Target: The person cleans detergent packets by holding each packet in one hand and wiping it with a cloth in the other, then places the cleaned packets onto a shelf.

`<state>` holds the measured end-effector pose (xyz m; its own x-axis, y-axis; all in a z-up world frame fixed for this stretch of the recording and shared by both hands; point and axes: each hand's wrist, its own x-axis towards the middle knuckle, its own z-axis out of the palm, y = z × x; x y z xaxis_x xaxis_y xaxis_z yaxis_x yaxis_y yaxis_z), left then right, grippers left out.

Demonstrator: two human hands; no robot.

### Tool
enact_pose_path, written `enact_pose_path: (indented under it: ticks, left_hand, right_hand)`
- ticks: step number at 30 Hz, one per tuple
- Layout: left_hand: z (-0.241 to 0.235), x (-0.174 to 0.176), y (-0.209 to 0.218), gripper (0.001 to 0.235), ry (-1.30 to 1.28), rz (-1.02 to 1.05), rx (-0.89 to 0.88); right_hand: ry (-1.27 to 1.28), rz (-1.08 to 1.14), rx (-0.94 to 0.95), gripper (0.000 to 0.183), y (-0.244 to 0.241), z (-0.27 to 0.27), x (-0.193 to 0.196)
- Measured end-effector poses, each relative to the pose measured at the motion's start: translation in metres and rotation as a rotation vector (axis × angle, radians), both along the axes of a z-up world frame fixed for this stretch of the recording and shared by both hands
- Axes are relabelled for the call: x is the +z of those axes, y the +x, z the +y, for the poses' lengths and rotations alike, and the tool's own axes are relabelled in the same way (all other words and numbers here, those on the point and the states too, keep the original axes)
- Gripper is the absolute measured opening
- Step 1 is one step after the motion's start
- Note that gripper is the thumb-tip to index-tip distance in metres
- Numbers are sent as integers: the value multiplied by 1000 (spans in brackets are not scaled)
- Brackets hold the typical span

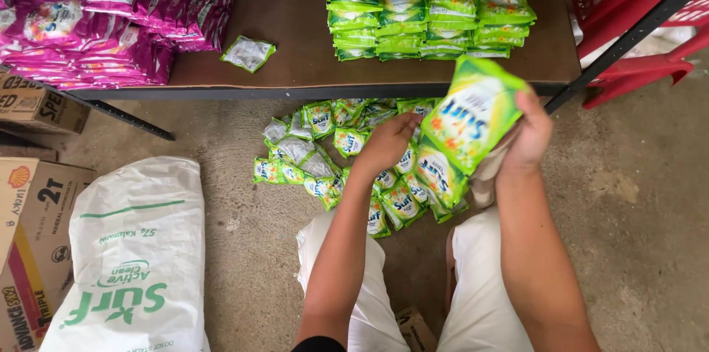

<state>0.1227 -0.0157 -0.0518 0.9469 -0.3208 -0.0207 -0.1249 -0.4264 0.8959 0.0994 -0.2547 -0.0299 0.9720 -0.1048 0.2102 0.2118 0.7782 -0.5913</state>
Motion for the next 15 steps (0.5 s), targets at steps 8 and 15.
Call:
enact_pose_path:
  ticks: [8, 15]
  left_hand:
    - [-25, -26, -12, 57, 114, 58, -279]
    - [-53, -188, -19, 86, 197, 163, -447]
  right_hand:
    - [190, -26, -111, 59, -10, -38, 28]
    - [279, -43, -43, 59, -7, -92, 1]
